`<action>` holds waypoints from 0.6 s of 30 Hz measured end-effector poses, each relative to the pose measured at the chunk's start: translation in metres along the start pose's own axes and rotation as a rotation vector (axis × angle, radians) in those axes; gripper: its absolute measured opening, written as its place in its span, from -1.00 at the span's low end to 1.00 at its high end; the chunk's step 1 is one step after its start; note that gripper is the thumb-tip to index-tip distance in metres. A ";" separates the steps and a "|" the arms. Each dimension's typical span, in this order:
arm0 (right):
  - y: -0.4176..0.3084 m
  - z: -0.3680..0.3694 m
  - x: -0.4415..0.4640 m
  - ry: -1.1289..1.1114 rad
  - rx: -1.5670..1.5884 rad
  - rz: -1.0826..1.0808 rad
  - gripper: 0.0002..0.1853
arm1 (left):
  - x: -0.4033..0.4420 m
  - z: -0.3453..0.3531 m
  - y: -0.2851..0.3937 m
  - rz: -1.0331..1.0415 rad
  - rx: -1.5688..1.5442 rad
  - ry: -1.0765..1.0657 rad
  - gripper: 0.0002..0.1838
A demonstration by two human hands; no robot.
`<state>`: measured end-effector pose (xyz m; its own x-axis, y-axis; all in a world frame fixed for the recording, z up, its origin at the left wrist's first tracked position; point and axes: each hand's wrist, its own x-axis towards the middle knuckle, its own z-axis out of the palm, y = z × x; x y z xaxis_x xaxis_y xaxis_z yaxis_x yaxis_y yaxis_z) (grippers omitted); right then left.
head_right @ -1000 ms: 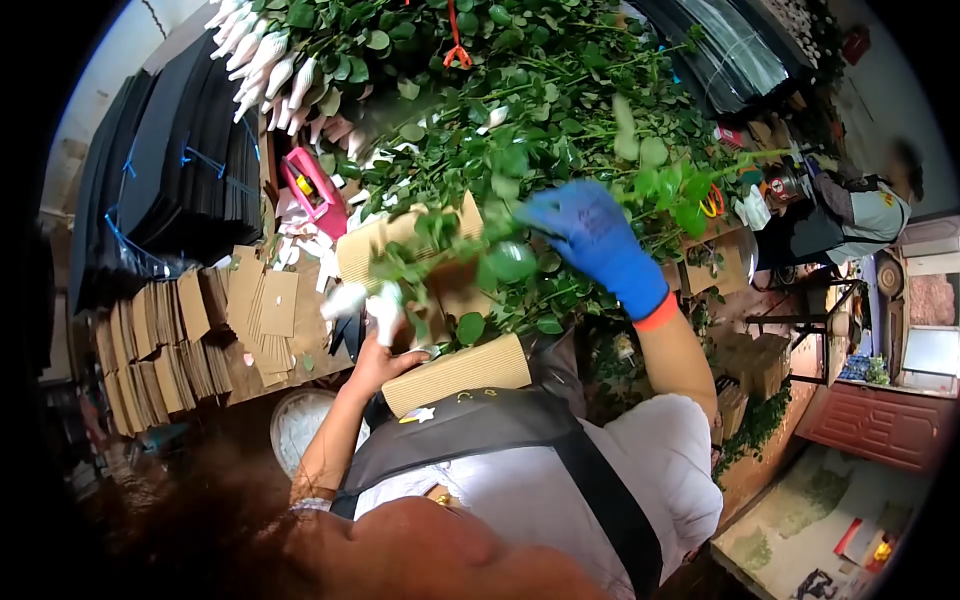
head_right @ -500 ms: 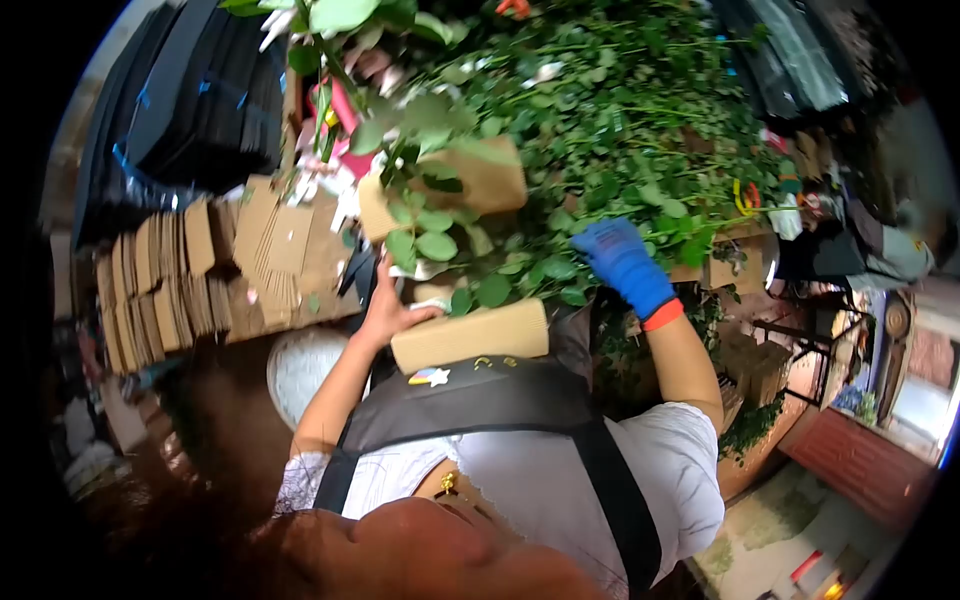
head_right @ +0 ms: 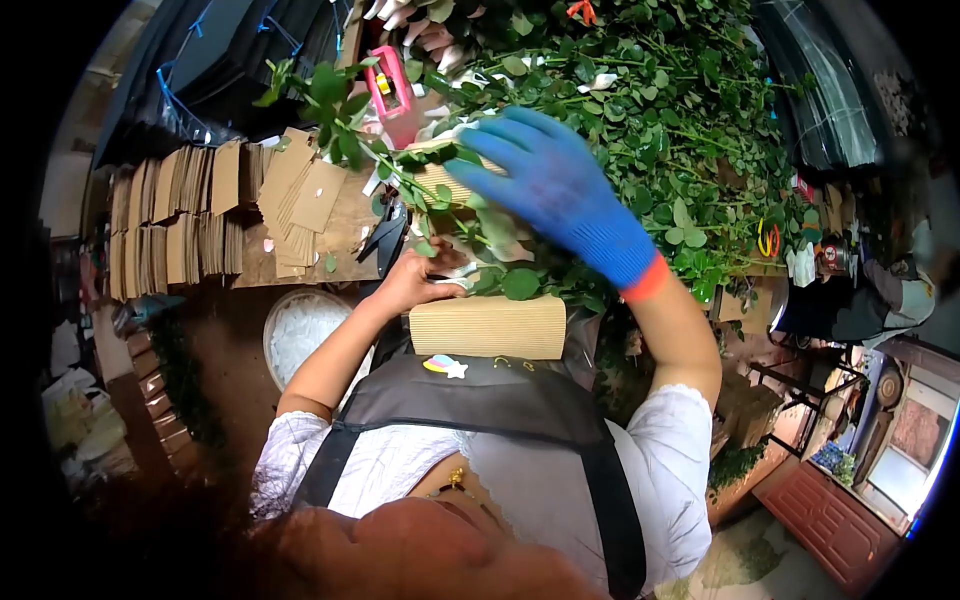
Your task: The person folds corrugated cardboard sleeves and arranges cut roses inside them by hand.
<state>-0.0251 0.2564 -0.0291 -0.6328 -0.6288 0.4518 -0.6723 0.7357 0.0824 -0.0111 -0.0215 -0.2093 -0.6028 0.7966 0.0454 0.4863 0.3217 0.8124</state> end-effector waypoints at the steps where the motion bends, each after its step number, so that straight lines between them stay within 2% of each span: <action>1: 0.006 0.018 0.021 0.036 -0.016 -0.132 -0.56 | -0.001 -0.003 0.006 -0.031 0.098 -0.016 -0.52; 4: 0.006 0.068 0.068 0.006 0.032 -0.419 -0.59 | -0.005 0.004 0.001 -0.052 0.087 0.022 -0.51; 7: -0.001 0.107 0.084 -0.182 0.084 -0.522 -0.63 | -0.005 0.003 0.002 -0.073 0.070 0.016 -0.50; 8: -0.005 0.112 0.084 -0.212 0.051 -0.466 -0.73 | -0.005 0.005 0.001 0.040 0.109 0.084 -0.48; 9: 0.000 0.114 0.083 -0.230 -0.038 -0.457 -0.75 | -0.006 0.004 -0.002 0.022 0.094 0.074 -0.48; 11: 0.013 0.068 0.097 -0.284 -0.215 -0.433 -0.79 | -0.005 0.002 0.000 -0.008 0.049 0.048 -0.46; 13: 0.039 0.031 0.081 -0.006 -0.157 -0.286 -0.81 | -0.003 -0.001 0.003 0.042 0.013 0.042 -0.46; 15: 0.051 -0.020 0.064 -0.029 -0.319 -0.198 -0.71 | -0.004 0.010 -0.008 0.121 0.013 0.151 -0.51; 18: 0.046 -0.069 0.028 -0.224 -0.369 -0.068 -0.57 | -0.005 0.005 -0.003 0.117 -0.010 0.133 -0.53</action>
<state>-0.0472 0.2897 0.0485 -0.6869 -0.6882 0.2336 -0.5586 0.7055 0.4361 -0.0063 -0.0242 -0.2144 -0.6210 0.7534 0.2164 0.5527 0.2250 0.8025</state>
